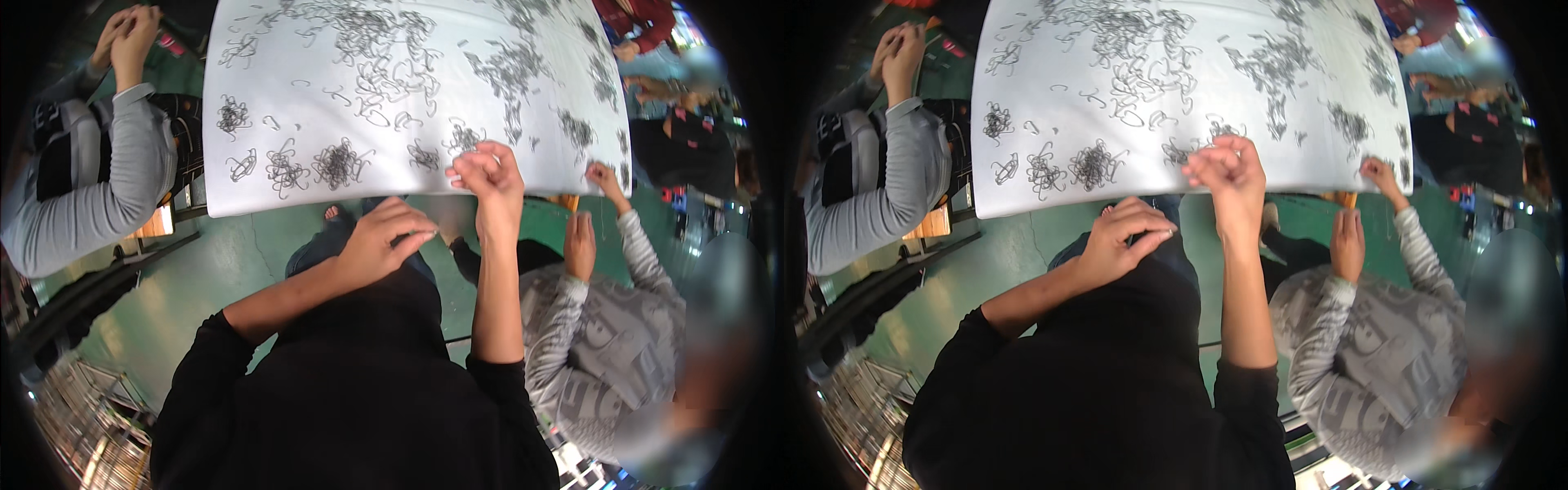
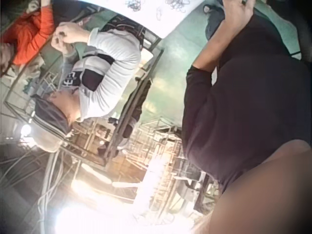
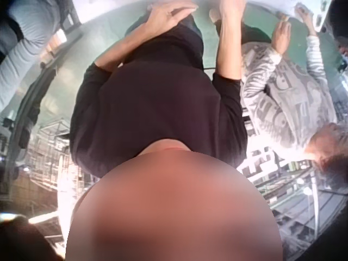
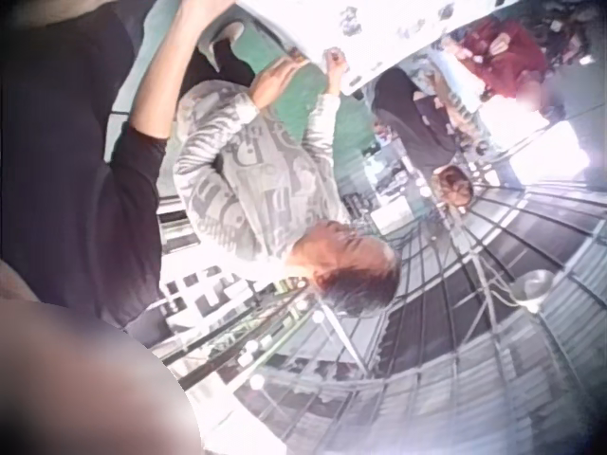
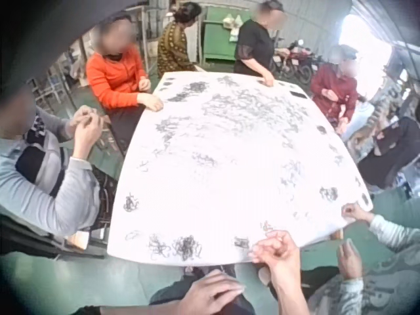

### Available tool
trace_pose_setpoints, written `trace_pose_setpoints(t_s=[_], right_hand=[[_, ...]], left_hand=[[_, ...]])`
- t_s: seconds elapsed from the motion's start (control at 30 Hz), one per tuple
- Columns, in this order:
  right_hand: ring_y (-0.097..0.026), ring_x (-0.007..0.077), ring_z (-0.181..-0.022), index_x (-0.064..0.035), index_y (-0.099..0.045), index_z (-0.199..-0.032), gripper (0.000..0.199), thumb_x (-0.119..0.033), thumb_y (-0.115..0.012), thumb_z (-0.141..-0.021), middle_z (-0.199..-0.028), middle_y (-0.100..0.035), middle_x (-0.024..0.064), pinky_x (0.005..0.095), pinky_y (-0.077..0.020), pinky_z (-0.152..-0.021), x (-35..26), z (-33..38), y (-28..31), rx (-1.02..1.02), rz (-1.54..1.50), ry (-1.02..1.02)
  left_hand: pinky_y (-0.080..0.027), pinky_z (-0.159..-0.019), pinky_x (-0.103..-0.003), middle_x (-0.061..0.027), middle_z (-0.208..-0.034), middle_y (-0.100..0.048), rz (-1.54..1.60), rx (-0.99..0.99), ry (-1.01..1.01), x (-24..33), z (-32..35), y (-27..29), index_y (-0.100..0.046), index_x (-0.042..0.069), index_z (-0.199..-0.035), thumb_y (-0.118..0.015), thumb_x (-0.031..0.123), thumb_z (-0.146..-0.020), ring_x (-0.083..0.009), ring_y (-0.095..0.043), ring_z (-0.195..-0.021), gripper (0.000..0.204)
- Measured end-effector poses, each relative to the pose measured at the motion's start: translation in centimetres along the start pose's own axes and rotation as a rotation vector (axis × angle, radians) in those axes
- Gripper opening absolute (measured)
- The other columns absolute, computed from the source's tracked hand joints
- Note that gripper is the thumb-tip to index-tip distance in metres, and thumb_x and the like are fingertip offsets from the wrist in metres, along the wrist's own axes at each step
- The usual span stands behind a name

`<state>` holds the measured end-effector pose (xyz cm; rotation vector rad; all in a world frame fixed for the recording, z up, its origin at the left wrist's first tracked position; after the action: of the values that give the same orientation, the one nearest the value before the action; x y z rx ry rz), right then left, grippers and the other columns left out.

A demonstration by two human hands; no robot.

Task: The person repeatedly picks up small metal paperclips from a large white board and links them together by hand to form a chain. The person occasionally lifts the growing chain and places it on a nearby metal frame. Other people are also working on the same board, performing similar actions.

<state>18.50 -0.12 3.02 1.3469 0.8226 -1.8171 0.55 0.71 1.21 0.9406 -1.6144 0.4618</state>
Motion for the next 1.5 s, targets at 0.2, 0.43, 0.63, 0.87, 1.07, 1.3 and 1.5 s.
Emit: trace_pose_setpoints(t_s=[0.2,0.43,0.63,0.87,1.07,1.3,1.5], right_hand=[[-0.067,0.0165,-0.072,-0.0018,-0.050,-0.099,0.029,0.010,-0.068,-0.080,-0.086,-0.065,0.0093,0.0271,-0.0556,-0.067,-0.8,10.2,0.6,0.157,-0.127,0.034],[-0.066,0.0148,-0.075,-0.0018,-0.050,-0.095,0.024,0.009,-0.067,-0.082,-0.086,-0.065,0.0099,0.0249,-0.0546,-0.068,0.7,10.9,1.6,0.329,-0.102,0.125],[-0.065,0.0151,-0.077,-0.0010,-0.048,-0.092,0.026,0.008,-0.069,-0.080,-0.086,-0.065,0.0118,0.0275,-0.0543,-0.073,1.3,11.5,2.3,0.491,0.155,0.402],[-0.067,0.0201,-0.075,-0.0023,-0.046,-0.089,0.029,0.010,-0.070,-0.078,-0.085,-0.065,0.0174,0.0284,-0.0554,-0.067,2.3,11.8,4.0,0.371,0.373,0.618],[-0.069,0.0222,-0.072,-0.0010,-0.048,-0.087,0.028,0.008,-0.072,-0.077,-0.082,-0.068,0.0174,0.0288,-0.0558,-0.062,2.0,10.3,5.5,0.318,0.407,0.639],[-0.069,0.0226,-0.068,-0.0015,-0.050,-0.087,0.027,0.008,-0.073,-0.076,-0.081,-0.067,0.0163,0.0276,-0.0550,-0.059,1.6,8.9,6.1,0.305,0.464,0.605],[-0.066,0.0180,-0.073,-0.0020,-0.048,-0.086,0.027,0.010,-0.071,-0.077,-0.082,-0.065,0.0160,0.0265,-0.0535,-0.063,2.2,8.5,5.0,0.264,0.429,0.576]], left_hand=[[-0.047,-0.072,-0.032,-0.0066,-0.086,-0.067,0.012,-0.028,-0.044,0.4,-0.8,-0.6,-0.068,0.004,-0.093,-0.068,0.000,-0.079,-0.0215,-0.058,-0.076,0.015],[-0.047,-0.071,-0.032,-0.0069,-0.085,-0.067,0.003,-0.093,-0.115,0.6,-1.8,-2.3,-0.068,0.005,-0.096,-0.068,0.000,-0.078,-0.0218,-0.058,-0.077,0.019],[-0.048,-0.076,-0.035,-0.0094,-0.094,-0.066,-0.008,-0.127,-0.266,0.2,-3.2,-4.0,-0.065,0.004,-0.104,-0.068,0.001,-0.079,-0.0258,-0.058,-0.083,0.025],[-0.046,-0.083,-0.038,-0.0100,-0.097,-0.065,-0.309,-0.044,-0.212,-9.3,-14.8,-5.3,-0.066,0.006,-0.102,-0.067,0.009,-0.082,-0.0293,-0.056,-0.094,0.020],[-0.046,-0.086,-0.038,-0.0070,-0.097,-0.064,-0.626,-0.064,-0.204,-17.6,-26.2,-7.5,-0.068,0.009,-0.100,-0.066,0.013,-0.084,-0.0266,-0.056,-0.097,0.018],[-0.047,-0.084,-0.037,-0.0060,-0.094,-0.065,-0.843,-0.196,-0.251,-19.4,-29.0,-8.2,-0.064,0.006,-0.092,-0.066,0.015,-0.084,-0.0252,-0.058,-0.094,0.012],[-0.053,-0.066,-0.034,-0.0136,-0.090,-0.067,-0.342,-0.105,0.105,-14.6,-22.8,-7.2,-0.059,0.002,-0.099,-0.059,0.007,-0.089,-0.0213,-0.065,-0.073,0.011]])
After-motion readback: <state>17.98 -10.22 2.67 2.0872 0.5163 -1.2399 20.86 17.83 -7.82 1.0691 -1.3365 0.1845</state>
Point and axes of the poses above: each hand's wrist, its own z-axis away from the middle knuckle, its own y-axis out of the back of the hand, x = y × z, the point moved 3 cm from there along -z, towards the middle knuckle
